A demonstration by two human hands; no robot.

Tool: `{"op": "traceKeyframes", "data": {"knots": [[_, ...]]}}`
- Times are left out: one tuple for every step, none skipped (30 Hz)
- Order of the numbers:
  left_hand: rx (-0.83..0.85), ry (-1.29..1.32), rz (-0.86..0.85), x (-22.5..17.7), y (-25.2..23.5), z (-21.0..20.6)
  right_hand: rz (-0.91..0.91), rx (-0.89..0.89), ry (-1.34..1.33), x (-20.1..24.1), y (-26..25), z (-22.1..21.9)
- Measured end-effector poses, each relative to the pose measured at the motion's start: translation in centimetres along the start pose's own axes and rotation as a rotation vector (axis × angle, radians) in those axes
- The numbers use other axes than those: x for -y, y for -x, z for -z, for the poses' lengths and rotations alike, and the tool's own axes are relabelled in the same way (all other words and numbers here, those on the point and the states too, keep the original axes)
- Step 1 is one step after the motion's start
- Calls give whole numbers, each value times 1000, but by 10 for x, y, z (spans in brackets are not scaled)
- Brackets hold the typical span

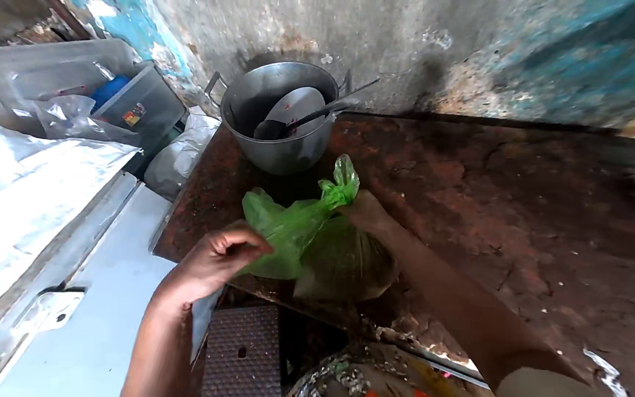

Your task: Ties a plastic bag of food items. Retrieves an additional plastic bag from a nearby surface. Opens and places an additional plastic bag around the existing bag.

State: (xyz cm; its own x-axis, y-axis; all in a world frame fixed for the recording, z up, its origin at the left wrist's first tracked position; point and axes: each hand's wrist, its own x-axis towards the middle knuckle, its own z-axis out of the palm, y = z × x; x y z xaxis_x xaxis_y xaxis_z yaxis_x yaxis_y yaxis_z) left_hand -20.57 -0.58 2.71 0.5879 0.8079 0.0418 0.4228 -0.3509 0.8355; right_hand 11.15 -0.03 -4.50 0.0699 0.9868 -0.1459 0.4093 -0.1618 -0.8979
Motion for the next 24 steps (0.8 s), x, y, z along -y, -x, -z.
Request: {"op": "traceKeyframes", "data": {"knots": [[-1, -268, 94, 2, 6, 6, -18, 15, 14, 4, -2, -1], [-29, -455, 207, 2, 8, 8, -25, 39, 30, 8, -3, -4], [-90, -579, 310, 1, 8, 6, -16, 78, 61, 11, -5, -7], [-165, -676, 373, -1, 6, 2, 5, 133, 113, 14, -5, -9], [-238, -739, 392, -3, 4, 0, 25, 213, 187, 17, -4, -9], [-293, -777, 387, -5, 2, -1, 32, 319, 285, 20, -2, -5], [-330, -801, 389, -9, 2, 1, 43, 426, 399, 24, 1, 2], [-354, -832, 405, -14, 1, 4, 69, 517, 511, 26, 4, 10], [-372, -867, 441, -18, 1, 8, 101, 589, 617, 27, 8, 17], [-371, -895, 504, -23, 1, 13, 125, 650, 718, 27, 12, 22], [-350, -912, 569, -26, 1, 18, 157, 689, 807, 23, 15, 25], [-322, -910, 618, -26, 1, 22, 186, 722, 893, 20, 18, 27], [-293, -898, 642, -25, 2, 25, 205, 754, 976, 20, 24, 28], [-261, -866, 645, -21, 3, 28, 193, 791, 1052, 21, 29, 28], [-234, -805, 620, -16, 5, 32, 179, 820, 1106, 22, 35, 28], [-222, -705, 579, -10, 8, 36, 168, 840, 1119, 23, 39, 29], [-223, -580, 531, -4, 12, 40, 165, 847, 1080, 23, 44, 31], [-234, -453, 481, 3, 15, 41, 181, 830, 985, 22, 48, 34], [-251, -350, 443, 9, 15, 39, 213, 783, 844, 18, 51, 38], [-263, -291, 418, 14, 15, 35, 236, 729, 684, 14, 54, 40], [-279, -266, 392, 17, 14, 28, 242, 675, 533, 13, 55, 39], [-290, -236, 384, 14, 11, 19, 241, 636, 410, 12, 55, 36], [-294, -193, 378, 8, 8, 8, 236, 614, 316, 13, 54, 32], [-298, -136, 351, -1, 5, -3, 217, 599, 245, 15, 51, 27]]}}
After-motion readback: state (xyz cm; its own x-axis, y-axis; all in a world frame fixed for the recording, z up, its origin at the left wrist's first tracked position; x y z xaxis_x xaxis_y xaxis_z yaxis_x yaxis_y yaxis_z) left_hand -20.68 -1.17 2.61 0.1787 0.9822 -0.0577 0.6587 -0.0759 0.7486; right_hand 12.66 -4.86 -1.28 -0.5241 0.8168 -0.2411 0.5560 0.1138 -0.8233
